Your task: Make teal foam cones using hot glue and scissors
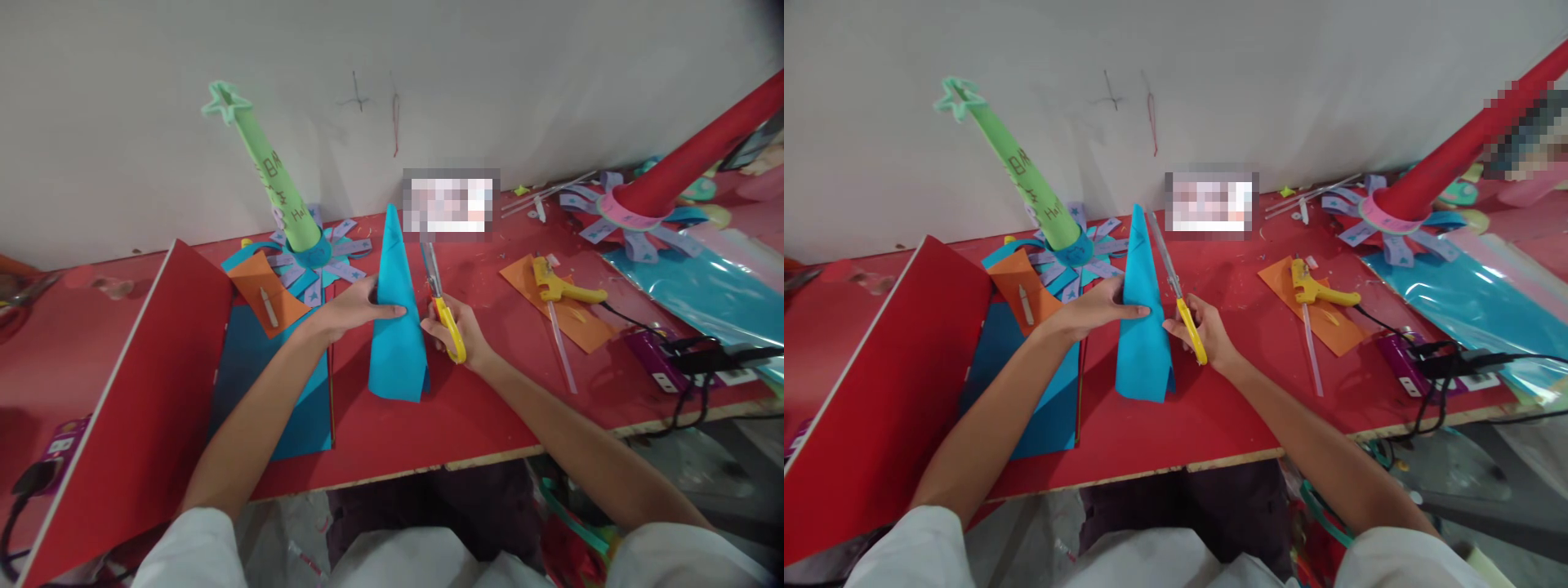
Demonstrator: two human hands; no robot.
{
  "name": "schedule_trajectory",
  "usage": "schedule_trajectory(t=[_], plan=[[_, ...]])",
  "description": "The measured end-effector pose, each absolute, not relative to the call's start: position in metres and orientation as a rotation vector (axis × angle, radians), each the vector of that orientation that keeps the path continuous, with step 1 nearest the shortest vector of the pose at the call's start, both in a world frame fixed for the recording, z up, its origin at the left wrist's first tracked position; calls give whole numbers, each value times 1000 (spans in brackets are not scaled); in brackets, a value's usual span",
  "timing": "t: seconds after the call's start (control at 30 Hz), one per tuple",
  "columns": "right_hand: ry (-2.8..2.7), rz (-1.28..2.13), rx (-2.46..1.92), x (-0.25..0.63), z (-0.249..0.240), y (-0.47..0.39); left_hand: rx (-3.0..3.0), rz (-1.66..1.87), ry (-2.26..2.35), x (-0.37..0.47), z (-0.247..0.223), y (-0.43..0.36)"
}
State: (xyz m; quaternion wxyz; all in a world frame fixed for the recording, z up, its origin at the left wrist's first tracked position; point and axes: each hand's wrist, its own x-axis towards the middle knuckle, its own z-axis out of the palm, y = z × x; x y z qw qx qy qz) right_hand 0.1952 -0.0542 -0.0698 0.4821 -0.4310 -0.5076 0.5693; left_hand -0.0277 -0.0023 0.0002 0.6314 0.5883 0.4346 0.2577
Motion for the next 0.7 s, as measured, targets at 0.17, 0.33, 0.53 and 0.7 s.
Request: schedule_trajectory(t=[0.17, 0.33, 0.53, 0.7], plan=[[-1203, 1417, -1006, 193, -68, -54, 1380, 613, 1019, -38, 6, 4], [-1168, 1423, -1026, 193, -70, -54, 1350, 736, 988, -44, 8, 5], [-1247, 1383, -1014, 193, -66, -56, 1260, 880, 887, -47, 5, 6], [-1286, 1355, -1010, 194, -67, -56, 1165, 1020, 756, -42, 20, -2]])
